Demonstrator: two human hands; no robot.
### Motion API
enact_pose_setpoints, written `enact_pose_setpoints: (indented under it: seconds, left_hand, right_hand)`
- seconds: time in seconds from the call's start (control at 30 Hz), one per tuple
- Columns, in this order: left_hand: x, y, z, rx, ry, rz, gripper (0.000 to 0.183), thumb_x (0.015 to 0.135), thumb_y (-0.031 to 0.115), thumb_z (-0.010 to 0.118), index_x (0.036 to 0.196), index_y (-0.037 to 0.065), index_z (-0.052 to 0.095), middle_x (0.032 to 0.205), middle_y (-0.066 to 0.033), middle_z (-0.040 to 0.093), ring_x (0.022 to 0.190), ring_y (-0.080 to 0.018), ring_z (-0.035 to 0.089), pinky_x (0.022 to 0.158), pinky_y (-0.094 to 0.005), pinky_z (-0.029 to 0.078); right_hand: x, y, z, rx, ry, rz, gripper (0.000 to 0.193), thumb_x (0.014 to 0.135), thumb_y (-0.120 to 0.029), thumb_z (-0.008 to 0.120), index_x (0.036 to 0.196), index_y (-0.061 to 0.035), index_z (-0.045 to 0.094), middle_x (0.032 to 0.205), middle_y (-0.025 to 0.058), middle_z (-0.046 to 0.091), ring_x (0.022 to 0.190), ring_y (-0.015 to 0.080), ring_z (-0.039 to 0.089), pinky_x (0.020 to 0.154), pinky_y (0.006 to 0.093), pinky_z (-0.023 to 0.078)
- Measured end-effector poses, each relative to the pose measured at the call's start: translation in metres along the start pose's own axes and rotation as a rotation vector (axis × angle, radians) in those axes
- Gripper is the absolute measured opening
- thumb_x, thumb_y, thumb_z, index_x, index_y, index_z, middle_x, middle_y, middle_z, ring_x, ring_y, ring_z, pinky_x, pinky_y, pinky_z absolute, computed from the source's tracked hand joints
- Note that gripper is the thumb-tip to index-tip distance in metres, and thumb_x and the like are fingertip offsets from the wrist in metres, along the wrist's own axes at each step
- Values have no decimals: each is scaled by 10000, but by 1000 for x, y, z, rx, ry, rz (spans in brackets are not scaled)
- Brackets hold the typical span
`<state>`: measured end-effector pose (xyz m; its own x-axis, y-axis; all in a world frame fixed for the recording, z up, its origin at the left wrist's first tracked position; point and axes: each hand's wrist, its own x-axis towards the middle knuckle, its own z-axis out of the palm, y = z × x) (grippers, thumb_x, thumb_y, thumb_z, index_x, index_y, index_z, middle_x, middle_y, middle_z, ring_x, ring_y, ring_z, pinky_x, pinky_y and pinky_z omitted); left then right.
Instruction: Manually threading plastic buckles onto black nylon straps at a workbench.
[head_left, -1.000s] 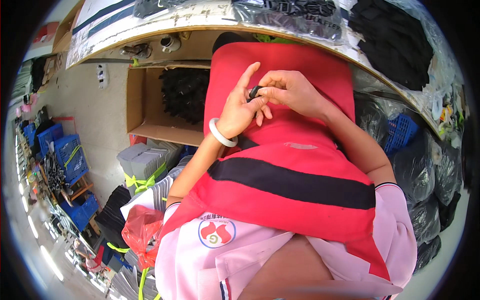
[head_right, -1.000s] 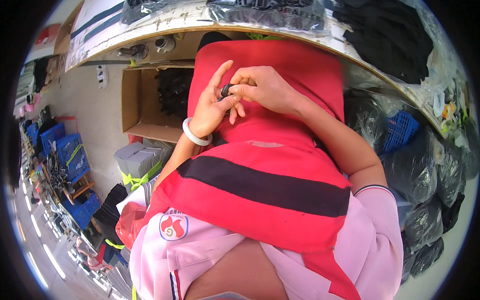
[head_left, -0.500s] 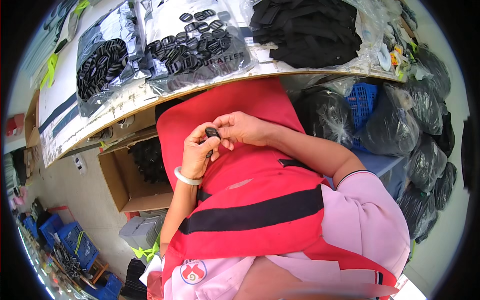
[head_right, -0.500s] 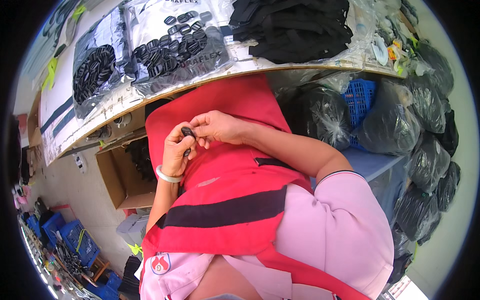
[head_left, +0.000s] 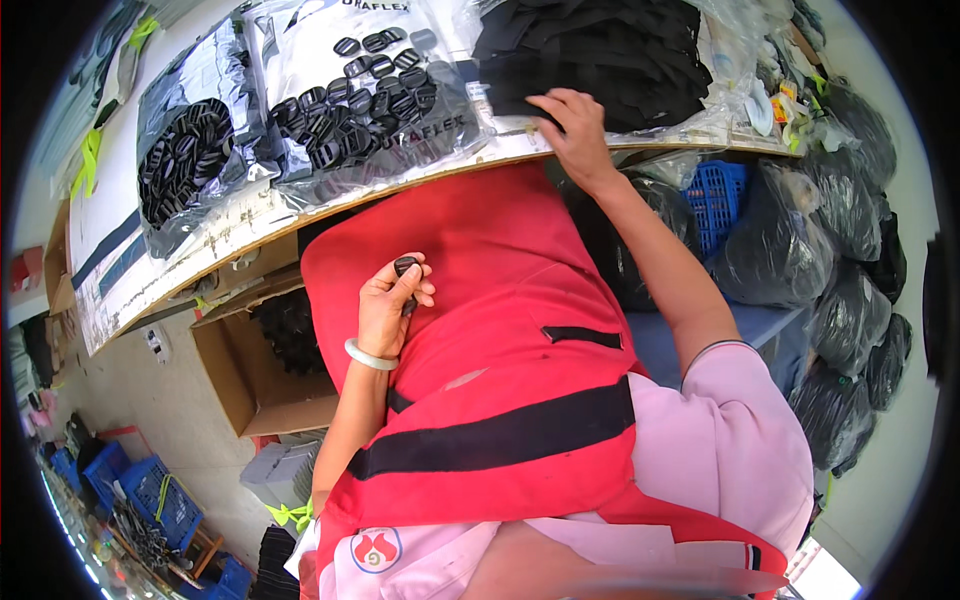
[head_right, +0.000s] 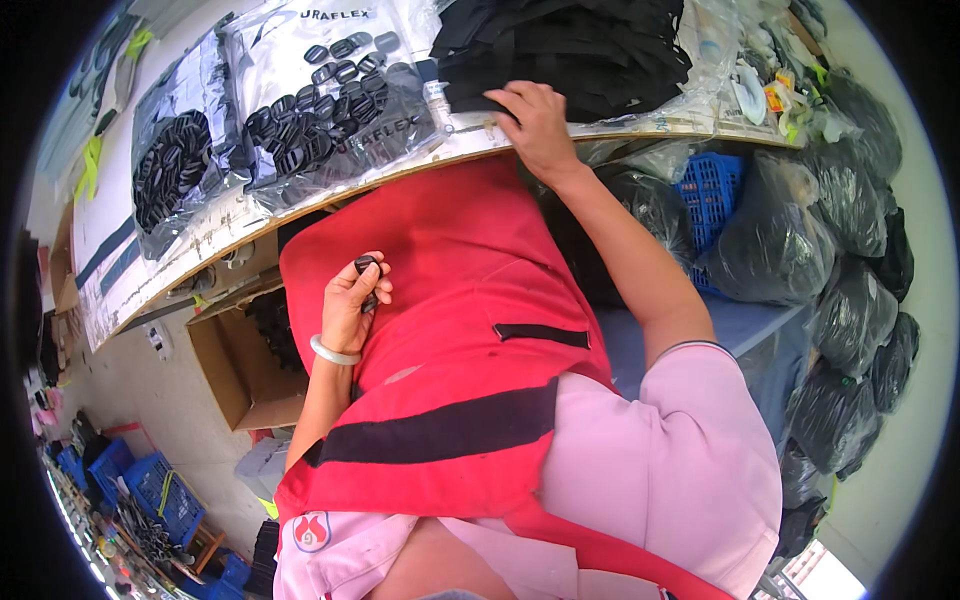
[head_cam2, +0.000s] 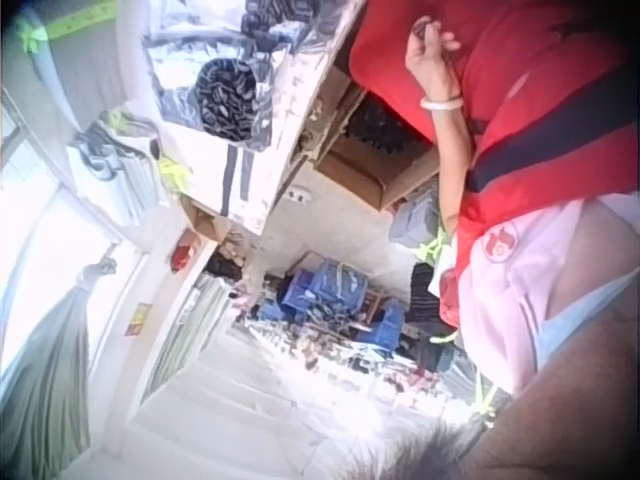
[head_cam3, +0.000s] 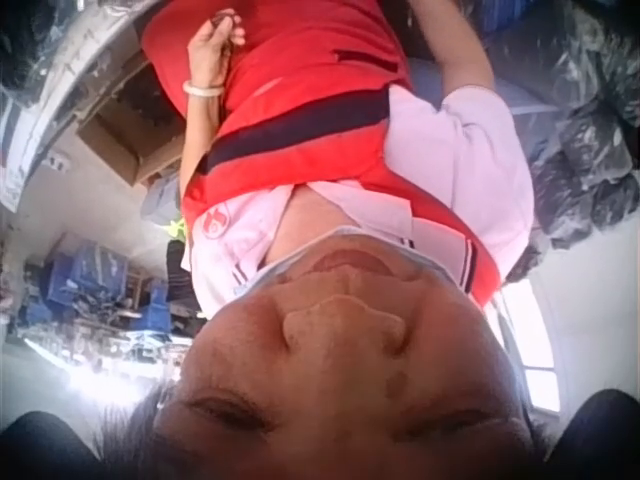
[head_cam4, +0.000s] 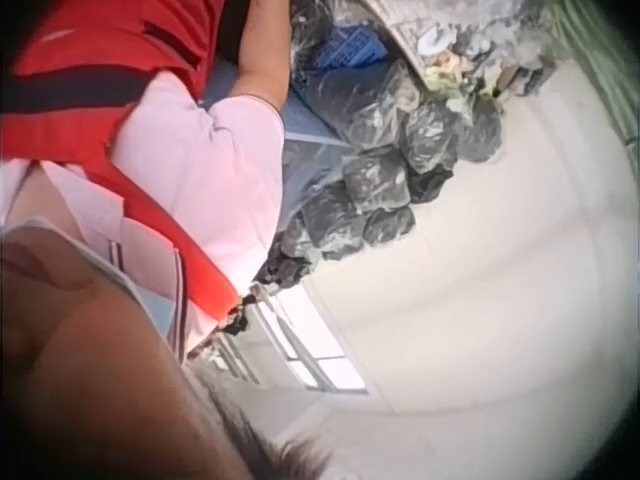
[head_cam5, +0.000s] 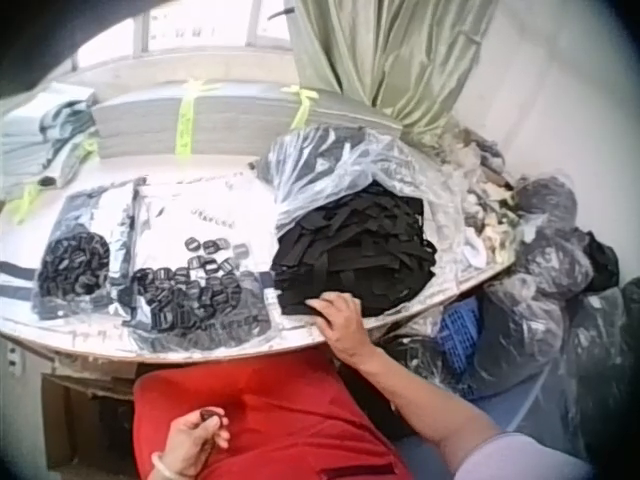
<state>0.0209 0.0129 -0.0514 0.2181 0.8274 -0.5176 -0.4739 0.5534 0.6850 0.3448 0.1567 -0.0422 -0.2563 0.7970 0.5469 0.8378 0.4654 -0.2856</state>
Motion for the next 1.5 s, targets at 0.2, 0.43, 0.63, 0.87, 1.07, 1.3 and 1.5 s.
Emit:
enact_pose_setpoints:
  seconds: [0.2, 0.43, 0.63, 0.87, 1.07, 1.3, 1.5]
  left_hand:
    - [0, 2, 1, 108, -102, -40, 173, 975, 158, 575, 1000, -2, 636, 862, -93, 672, 630, -128, 619, 532, -236, 507]
    - [-11, 5, -4, 125, -31, 10, 228, 1004, 246, 529, 1000, 35, 615, 680, -22, 577, 533, -98, 513, 472, -228, 404]
    - [-11, 7, -4, 208, -32, 50, 187, 977, 191, 577, 970, 20, 653, 693, -9, 579, 522, -76, 488, 459, -218, 382]
    - [-14, 33, 20, 218, 3, 141, 202, 980, 181, 562, 906, 14, 649, 671, 8, 559, 506, -52, 472, 434, -201, 353]
    - [-17, 59, 33, 286, 65, 306, 170, 948, 131, 601, 942, -13, 691, 687, 1, 599, 502, -31, 453, 434, -189, 323]
    - [-19, 45, 15, 413, 144, 519, 136, 868, 20, 660, 995, -15, 697, 718, 10, 593, 614, -44, 487, 537, -213, 371]
    - [-22, 41, 5, 955, 232, 921, 119, 829, 91, 665, 914, 8, 673, 790, -141, 629, 723, -302, 632, 627, -387, 497]
  right_hand:
    - [46, 3, 28, 128, -46, -55, 201, 826, -212, 677, 996, -108, 706, 925, 77, 594, 934, 280, 546, 823, 382, 426]
    - [40, -25, 23, 114, -18, -32, 137, 825, -193, 673, 931, -116, 715, 890, 50, 615, 906, 257, 557, 811, 370, 431]
    - [75, -44, -20, 269, 280, 63, 122, 821, -70, 685, 943, -69, 690, 868, 85, 663, 803, 280, 600, 715, 344, 481]
    - [93, -97, -55, 1076, -24, 505, 196, 939, -191, 648, 1016, -11, 649, 803, -16, 645, 729, 36, 571, 667, 179, 452]
    - [23, -182, -34, 1188, -697, 700, 174, 954, -194, 610, 968, -22, 635, 746, -45, 597, 626, 15, 522, 553, 179, 413]
    - [13, -200, -18, 1297, -744, 890, 146, 949, -214, 615, 922, -72, 602, 675, -37, 579, 493, 24, 500, 434, 185, 382]
    - [18, -213, -16, 1143, -782, 931, 241, 953, -294, 604, 949, -55, 627, 688, -18, 564, 504, 56, 491, 437, 200, 384]
